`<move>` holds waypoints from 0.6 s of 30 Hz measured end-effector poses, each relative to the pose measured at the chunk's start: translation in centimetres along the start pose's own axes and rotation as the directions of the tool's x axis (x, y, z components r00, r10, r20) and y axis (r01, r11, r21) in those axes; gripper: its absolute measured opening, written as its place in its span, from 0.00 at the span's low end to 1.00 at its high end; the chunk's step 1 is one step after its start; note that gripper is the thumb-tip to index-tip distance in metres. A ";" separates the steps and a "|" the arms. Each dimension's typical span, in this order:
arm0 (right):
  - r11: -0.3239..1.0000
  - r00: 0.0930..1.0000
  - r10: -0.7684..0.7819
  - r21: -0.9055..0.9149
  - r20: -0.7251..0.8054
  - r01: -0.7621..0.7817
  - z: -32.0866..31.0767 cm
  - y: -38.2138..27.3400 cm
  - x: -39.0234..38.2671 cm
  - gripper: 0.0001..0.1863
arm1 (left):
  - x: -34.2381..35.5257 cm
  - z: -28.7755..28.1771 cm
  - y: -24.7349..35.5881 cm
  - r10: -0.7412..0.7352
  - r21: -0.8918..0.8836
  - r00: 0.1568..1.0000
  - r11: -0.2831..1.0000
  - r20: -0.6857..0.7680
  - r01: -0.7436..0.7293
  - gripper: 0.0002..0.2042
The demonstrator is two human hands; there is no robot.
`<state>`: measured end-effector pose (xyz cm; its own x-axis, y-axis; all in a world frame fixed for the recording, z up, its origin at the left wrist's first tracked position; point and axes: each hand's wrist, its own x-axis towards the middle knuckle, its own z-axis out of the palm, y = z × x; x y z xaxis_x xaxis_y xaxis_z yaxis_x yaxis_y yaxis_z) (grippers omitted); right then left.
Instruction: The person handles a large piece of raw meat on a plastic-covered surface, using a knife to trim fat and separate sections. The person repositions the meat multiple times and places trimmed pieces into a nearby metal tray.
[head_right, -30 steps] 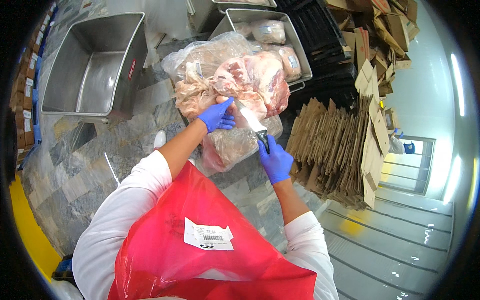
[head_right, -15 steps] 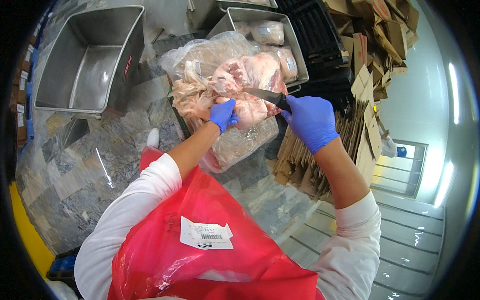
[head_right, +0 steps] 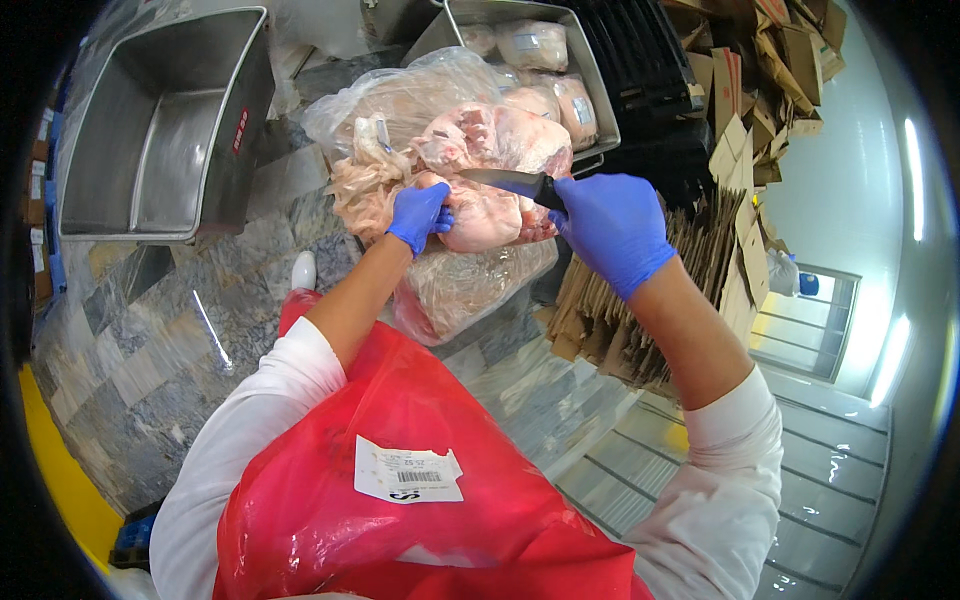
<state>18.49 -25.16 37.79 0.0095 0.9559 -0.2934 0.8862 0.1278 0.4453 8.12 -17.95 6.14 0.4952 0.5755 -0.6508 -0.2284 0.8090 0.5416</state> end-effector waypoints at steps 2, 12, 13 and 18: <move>0.999 0.998 -0.048 -0.025 0.030 0.049 -0.5 1.0 1.4 0.14 | 0.2 -0.2 0.4 -0.006 0.012 1.000 1.000 0.011 0.006 0.13; 0.981 0.962 -0.196 0.045 0.190 0.191 0.0 5.0 6.1 0.15 | -0.1 -1.6 -0.3 0.063 -0.023 0.998 0.998 0.019 -0.063 0.09; 0.981 0.961 -0.193 0.050 0.197 0.186 0.6 4.8 6.1 0.14 | -0.1 -1.8 -0.4 0.065 -0.020 0.998 0.998 0.019 -0.065 0.10; 0.984 0.972 -0.157 0.118 0.176 0.138 3.8 2.4 5.2 0.16 | 0.1 -2.9 -1.1 0.038 -0.045 0.992 0.998 0.118 -0.033 0.12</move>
<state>22.41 -20.87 34.10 -0.0483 0.8624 -0.5039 0.9273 0.2261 0.2982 5.96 -18.40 3.91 0.5819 0.5874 -0.5624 -0.2816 0.7944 0.5382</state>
